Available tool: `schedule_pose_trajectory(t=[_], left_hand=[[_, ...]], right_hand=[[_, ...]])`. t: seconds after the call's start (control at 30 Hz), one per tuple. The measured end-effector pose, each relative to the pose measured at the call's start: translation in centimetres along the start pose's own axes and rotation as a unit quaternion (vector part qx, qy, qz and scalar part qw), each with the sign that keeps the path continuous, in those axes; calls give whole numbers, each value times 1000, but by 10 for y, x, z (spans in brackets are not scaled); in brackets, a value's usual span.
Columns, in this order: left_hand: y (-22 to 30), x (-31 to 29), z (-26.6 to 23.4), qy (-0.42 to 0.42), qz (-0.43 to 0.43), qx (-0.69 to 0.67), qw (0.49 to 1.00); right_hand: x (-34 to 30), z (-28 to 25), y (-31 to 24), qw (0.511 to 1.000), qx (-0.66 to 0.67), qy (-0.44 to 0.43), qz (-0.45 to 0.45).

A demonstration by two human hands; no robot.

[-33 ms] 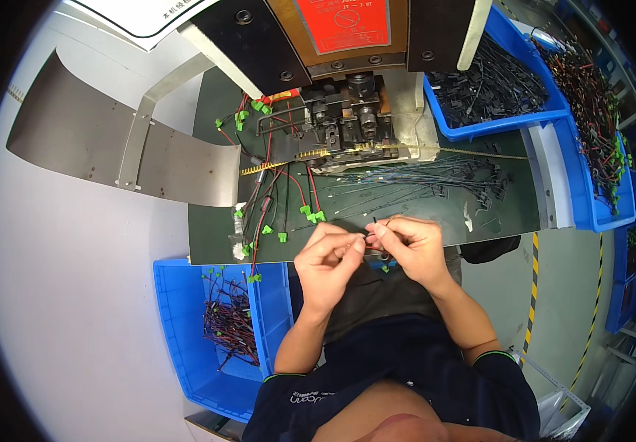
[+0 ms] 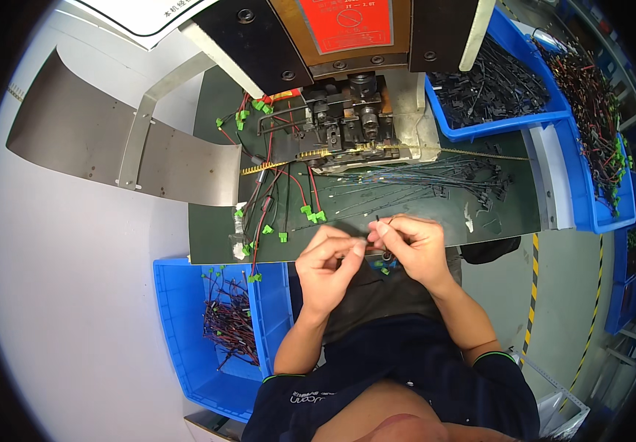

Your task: The person attaches wire ends and components by hand, crimps terminals onto wires using a crimping machine, and lifts a bundle of wire harnesses from a bin.

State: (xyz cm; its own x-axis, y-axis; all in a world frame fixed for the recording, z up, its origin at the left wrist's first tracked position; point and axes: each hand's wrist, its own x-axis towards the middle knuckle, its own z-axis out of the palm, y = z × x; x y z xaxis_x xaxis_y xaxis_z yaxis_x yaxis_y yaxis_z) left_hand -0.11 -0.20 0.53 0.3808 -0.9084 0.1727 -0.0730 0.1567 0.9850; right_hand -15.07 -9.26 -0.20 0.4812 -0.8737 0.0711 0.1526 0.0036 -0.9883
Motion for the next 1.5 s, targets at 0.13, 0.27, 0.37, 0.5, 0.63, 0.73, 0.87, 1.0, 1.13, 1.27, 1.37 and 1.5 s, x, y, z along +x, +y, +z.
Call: schedule_pose_trajectory(t=[0.13, 0.27, 0.37, 0.5, 0.63, 0.73, 0.87, 1.0, 1.13, 1.27, 1.37, 1.5], left_hand=[[-4, 17, -39, 96, 145, 371, 912], [-12, 42, -80, 169, 113, 614, 763], [-19, 51, -92, 147, 96, 616, 768], [-16, 49, -87, 137, 71, 615, 773], [-13, 43, -83, 143, 41, 586, 797], [-12, 45, -83, 140, 57, 569, 808], [-14, 44, -90, 137, 88, 543, 824], [-12, 42, -93, 145, 34, 524, 838], [-8, 41, -96, 165, 88, 559, 808], [13, 34, -93, 175, 60, 581, 793], [31, 21, -96, 173, 28, 538, 824], [63, -2, -101, 150, -46, 456, 876]], right_hand=[[10, -10, -4, 999, 13, 30, -10], [24, -7, -4, 999, 23, 31, 31], [40, -6, 4, 998, 23, 55, 9], [57, -9, 2, 998, 29, 58, 24], [70, -6, -1, 996, 33, 67, 45], [77, -2, 5, 997, 16, 76, 20], [83, -3, 5, 990, 64, 82, 98], [85, -4, 6, 989, 69, 73, 108], [87, 4, -5, 984, 92, 96, 121], [87, 2, -3, 982, 106, 99, 122], [88, 0, -1, 982, 103, 97, 129], [88, 0, -1, 984, 93, 75, 129]])
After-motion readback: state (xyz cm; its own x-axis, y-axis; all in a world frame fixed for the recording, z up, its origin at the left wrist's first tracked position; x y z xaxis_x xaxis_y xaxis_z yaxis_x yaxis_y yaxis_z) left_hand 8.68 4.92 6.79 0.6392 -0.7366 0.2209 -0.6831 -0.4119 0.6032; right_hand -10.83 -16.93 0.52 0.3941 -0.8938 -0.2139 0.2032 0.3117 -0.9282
